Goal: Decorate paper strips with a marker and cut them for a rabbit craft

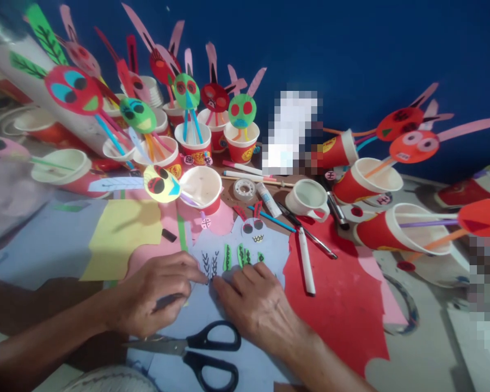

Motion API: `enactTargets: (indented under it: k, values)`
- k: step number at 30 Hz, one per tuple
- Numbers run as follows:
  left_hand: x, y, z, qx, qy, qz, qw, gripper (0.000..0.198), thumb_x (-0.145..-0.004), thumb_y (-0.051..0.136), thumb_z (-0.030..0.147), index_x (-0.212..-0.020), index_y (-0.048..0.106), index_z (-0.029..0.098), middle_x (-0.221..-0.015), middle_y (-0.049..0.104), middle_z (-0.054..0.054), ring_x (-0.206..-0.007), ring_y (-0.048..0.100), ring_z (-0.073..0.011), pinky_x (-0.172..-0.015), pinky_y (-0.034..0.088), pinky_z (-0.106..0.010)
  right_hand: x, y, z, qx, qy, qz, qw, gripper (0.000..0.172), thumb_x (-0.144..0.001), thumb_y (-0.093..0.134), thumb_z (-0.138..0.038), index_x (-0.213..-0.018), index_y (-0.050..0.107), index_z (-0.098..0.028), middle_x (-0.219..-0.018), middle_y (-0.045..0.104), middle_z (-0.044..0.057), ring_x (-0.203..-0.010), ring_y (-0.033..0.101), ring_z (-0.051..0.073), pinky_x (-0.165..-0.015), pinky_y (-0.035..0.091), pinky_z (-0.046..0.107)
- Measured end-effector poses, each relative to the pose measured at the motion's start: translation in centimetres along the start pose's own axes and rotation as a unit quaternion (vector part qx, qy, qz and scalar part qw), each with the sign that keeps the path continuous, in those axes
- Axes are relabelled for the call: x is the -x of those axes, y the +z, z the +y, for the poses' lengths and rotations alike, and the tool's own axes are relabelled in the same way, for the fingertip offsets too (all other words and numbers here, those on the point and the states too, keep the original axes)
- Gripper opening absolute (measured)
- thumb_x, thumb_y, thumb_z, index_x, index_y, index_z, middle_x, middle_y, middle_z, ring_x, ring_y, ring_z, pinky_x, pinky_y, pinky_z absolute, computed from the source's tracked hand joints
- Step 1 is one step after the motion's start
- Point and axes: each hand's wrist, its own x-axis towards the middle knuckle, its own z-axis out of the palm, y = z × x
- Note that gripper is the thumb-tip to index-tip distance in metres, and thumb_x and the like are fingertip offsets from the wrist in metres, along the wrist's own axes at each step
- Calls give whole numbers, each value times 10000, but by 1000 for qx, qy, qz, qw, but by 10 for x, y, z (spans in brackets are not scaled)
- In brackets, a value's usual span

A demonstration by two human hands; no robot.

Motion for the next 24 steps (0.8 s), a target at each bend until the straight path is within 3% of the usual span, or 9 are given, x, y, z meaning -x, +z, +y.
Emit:
enactTargets:
  k: [8,15,24]
  values:
    - [-2,0,-2,42,44,90,994,155,-688,501,24,-758,515,162,-838,677,-89,-789,568,-187,-698,493,-324,1,-2,-3,-23,-25,15,999,166,-893,520,-238,-996,650,-250,-651,556,-7,-623,441,174,-650,285,342]
    - [-1,2,2,26,28,0,999,142,-672,469,26,-668,455,167,-742,654,-62,-687,542,-166,-612,443,-291,-6,2,-5,-36,-9,3,999,165,-907,509,-285,-1002,640,-249,-686,567,-6,-654,450,183,-692,284,355]
    - [3,3,2,16,0,-12,1000,160,-653,485,16,-659,431,166,-748,641,-32,-703,541,-154,-615,425,-268,-12,3,-5,-35,12,-3,999,216,-915,486,-336,-1059,622,-251,-709,586,6,-677,463,198,-696,274,358]
